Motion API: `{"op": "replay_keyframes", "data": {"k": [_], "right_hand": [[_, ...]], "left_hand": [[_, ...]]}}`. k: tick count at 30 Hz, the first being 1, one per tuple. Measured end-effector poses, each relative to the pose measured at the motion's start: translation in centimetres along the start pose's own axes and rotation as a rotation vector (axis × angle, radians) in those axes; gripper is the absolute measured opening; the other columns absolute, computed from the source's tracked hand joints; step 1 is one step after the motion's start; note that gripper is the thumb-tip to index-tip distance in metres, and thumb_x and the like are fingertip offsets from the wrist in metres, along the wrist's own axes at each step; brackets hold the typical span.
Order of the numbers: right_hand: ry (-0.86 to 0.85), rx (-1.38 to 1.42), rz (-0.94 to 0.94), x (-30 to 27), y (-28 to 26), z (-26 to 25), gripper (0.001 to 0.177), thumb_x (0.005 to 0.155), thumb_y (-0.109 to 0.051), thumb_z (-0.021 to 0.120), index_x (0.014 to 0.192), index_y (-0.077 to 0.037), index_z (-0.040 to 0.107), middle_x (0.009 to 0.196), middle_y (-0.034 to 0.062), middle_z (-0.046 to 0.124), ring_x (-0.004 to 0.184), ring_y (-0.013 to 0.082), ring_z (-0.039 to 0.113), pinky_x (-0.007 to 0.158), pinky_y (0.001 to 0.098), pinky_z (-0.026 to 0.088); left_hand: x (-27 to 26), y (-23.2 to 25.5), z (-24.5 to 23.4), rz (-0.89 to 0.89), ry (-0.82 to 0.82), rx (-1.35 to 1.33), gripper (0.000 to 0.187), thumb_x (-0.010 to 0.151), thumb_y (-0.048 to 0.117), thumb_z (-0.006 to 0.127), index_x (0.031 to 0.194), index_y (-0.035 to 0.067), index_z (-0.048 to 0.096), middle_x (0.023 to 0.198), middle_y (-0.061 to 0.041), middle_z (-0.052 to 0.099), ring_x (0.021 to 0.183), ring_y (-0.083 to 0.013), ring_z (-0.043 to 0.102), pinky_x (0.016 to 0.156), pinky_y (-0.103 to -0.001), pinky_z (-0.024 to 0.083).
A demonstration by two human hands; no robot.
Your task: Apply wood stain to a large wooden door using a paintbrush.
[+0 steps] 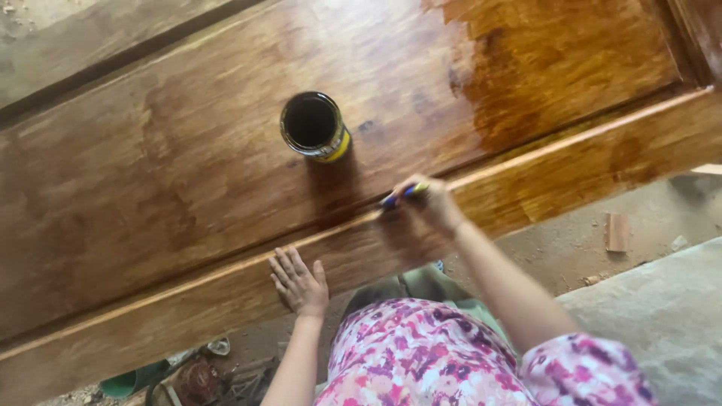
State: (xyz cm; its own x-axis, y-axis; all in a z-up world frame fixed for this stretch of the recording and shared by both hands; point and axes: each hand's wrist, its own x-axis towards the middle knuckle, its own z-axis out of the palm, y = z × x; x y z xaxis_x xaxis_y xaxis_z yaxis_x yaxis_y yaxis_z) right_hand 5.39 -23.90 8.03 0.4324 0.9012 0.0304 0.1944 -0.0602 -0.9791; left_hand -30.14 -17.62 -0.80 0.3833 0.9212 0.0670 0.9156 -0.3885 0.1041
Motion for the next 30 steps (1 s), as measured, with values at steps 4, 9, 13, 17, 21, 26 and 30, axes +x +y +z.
{"op": "replay_keyframes", "data": {"k": [4,9,13,17,21,26,30], "right_hand": [[0.032,0.416,0.181,-0.6,4.4,-0.9,0.023,0.085,0.011,0.064,0.099,-0.006,0.072,0.101,0.0069,0.069,0.096,0.0153,0.065,0.089,0.0285,0.056],[0.318,-0.424,-0.112,-0.4,1.1,-16.6,0.013,0.096,0.002,0.074,0.104,-0.008,0.074,0.105,0.0081,0.074,0.095,0.0173,0.069,0.087,0.0309,0.057],[0.498,-0.172,-0.014,-3.2,5.4,-24.1,0.007,0.100,0.001,0.069,0.102,-0.006,0.069,0.106,0.0071,0.073,0.098,0.0117,0.071,0.092,0.0261,0.060],[0.551,-0.353,-0.092,-3.5,3.6,-18.0,0.011,0.100,0.001,0.075,0.105,-0.005,0.067,0.107,0.0087,0.072,0.100,0.0147,0.070,0.092,0.0298,0.059],[0.235,-0.555,-0.152,-2.9,-1.1,-5.9,0.024,0.083,0.005,0.075,0.099,-0.012,0.071,0.106,0.0081,0.075,0.103,0.0217,0.072,0.093,0.0341,0.059],[0.125,-0.119,-0.039,-2.8,-2.7,-0.7,0.024,0.081,0.005,0.077,0.098,-0.010,0.069,0.105,0.0063,0.075,0.101,0.0186,0.072,0.092,0.0319,0.059],[0.134,-0.354,0.136,-2.0,-1.5,-8.6,0.015,0.086,0.000,0.077,0.096,-0.012,0.075,0.088,0.0053,0.073,0.075,0.0163,0.064,0.066,0.0315,0.054]], "left_hand": [[1.6,-2.6,-0.7,0.087,-0.036,-0.029,0.079,0.100,0.055,0.043,0.163,0.010,0.023,0.171,-0.018,0.013,0.157,-0.0431,0.011,0.124,-0.059,0.015],[3.4,-7.6,-1.4,0.251,-0.151,-0.098,0.076,0.098,0.056,0.045,0.160,0.015,0.028,0.170,-0.013,0.017,0.157,-0.0347,0.012,0.125,-0.055,0.010],[4.0,-8.3,-1.3,0.208,-0.137,-0.100,0.073,0.099,0.054,0.045,0.159,0.014,0.031,0.170,-0.013,0.020,0.157,-0.0346,0.014,0.125,-0.056,0.010],[4.4,-7.3,-1.4,0.208,-0.109,-0.060,0.065,0.101,0.050,0.046,0.156,0.017,0.039,0.167,-0.018,0.024,0.155,-0.0384,0.018,0.125,-0.057,0.011],[5.7,-5.5,-2.4,0.267,-0.097,-0.100,0.057,0.100,0.046,0.050,0.150,0.019,0.048,0.165,-0.021,0.026,0.153,-0.0423,0.020,0.124,-0.057,0.014],[6.4,-5.1,-2.3,0.311,-0.110,-0.139,0.054,0.099,0.043,0.054,0.147,0.018,0.052,0.164,-0.020,0.029,0.153,-0.0420,0.022,0.124,-0.056,0.018],[6.4,-5.3,-2.8,0.366,-0.095,-0.154,0.051,0.097,0.040,0.057,0.143,0.017,0.054,0.162,-0.019,0.033,0.152,-0.0407,0.026,0.123,-0.054,0.021]]}}
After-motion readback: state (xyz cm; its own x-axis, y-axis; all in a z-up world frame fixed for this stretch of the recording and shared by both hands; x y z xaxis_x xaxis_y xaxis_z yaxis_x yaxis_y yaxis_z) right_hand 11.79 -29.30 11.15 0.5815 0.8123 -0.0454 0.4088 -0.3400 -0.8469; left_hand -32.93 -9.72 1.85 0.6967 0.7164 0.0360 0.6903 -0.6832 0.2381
